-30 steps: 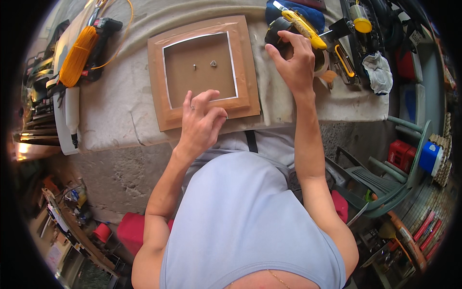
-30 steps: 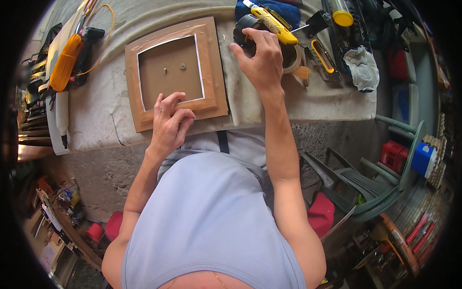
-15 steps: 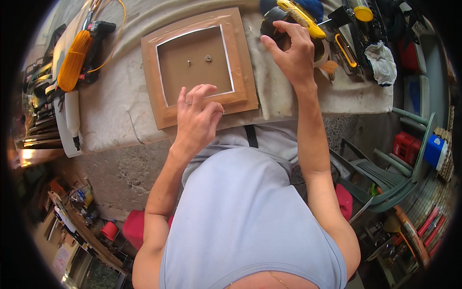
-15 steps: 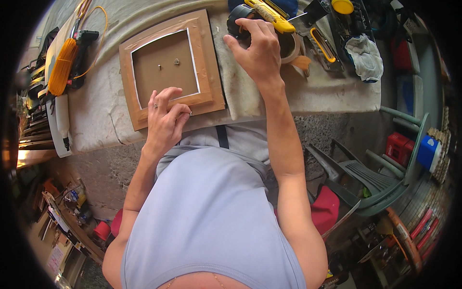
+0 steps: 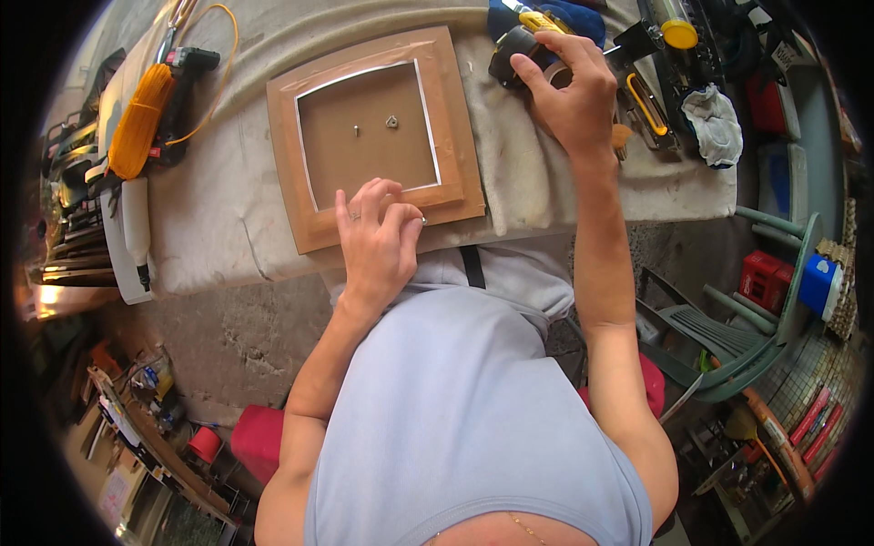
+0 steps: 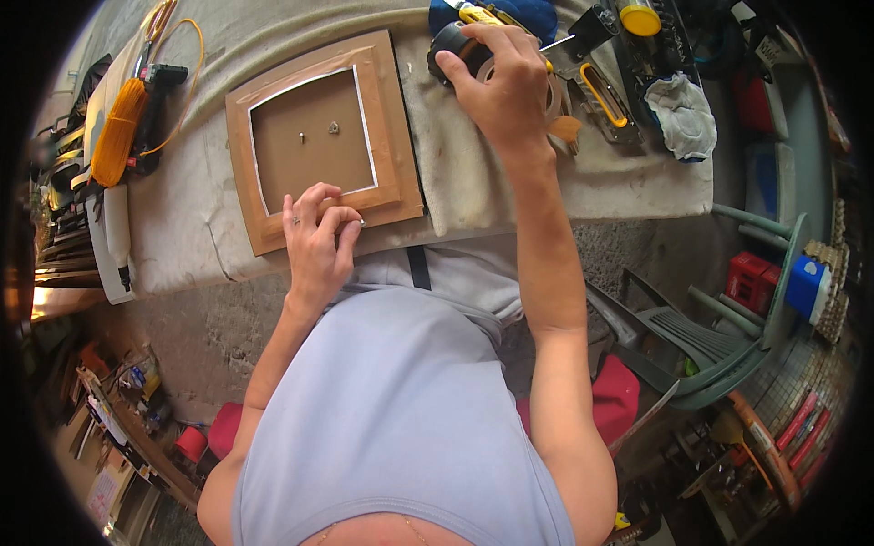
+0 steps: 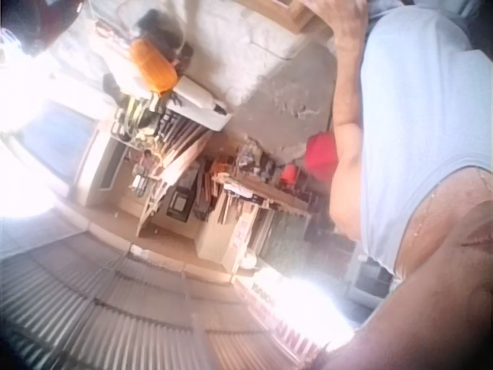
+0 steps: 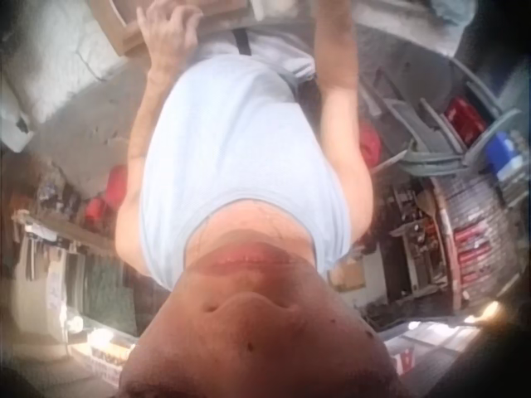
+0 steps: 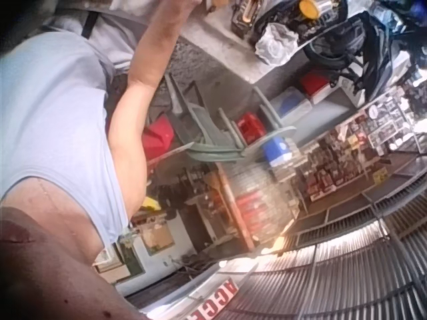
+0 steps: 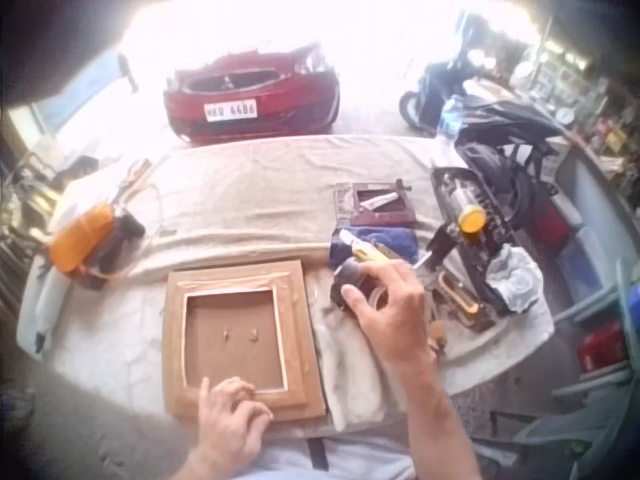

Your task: The person assembles a wooden picture frame by attaching metal hanging hardware to the back. They use a cordless drill to drive screws into the frame and then thread a yellow cord through the installed hardware.

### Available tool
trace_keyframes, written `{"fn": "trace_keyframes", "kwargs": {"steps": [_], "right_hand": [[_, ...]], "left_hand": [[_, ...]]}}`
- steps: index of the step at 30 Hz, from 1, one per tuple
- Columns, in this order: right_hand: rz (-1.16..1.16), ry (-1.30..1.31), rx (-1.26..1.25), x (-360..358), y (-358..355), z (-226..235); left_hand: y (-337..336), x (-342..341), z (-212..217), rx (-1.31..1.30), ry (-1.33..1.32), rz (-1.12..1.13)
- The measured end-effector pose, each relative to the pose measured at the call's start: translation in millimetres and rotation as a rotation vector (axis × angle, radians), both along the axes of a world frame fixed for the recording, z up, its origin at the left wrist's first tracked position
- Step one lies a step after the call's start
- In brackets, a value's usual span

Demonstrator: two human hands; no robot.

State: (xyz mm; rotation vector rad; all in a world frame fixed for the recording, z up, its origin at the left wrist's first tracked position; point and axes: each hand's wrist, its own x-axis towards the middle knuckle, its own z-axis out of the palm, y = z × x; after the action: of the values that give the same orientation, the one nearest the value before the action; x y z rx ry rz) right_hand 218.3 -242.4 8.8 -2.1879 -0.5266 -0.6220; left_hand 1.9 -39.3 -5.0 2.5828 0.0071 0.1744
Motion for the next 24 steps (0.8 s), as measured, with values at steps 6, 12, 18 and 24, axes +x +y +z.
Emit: {"fn": "trace_keyframes", "kwargs": {"steps": [6,12,18,24], "right_hand": [[-0.036,-0.075,-0.089,9.0,-24.0,19.8],[-0.032,0.078,-0.069,3.8,-43.9,34.3],[-0.061,0.257,0.030,-14.7,-50.6,36.0],[0.235,0.320,-0.002,-31.8,32.2,56.4]], "left_hand": [[-5.0,3.5,-4.1,-0.042,-0.047,0.018],[-1.6,-0.1,-7.8,-0.082,-0.080,0.028],[-1.1,-1.1,-13.7,-0.106,-0.158,0.045],[0.4,-8.4,-19.3,-0.102,-0.196,0.074]]}}
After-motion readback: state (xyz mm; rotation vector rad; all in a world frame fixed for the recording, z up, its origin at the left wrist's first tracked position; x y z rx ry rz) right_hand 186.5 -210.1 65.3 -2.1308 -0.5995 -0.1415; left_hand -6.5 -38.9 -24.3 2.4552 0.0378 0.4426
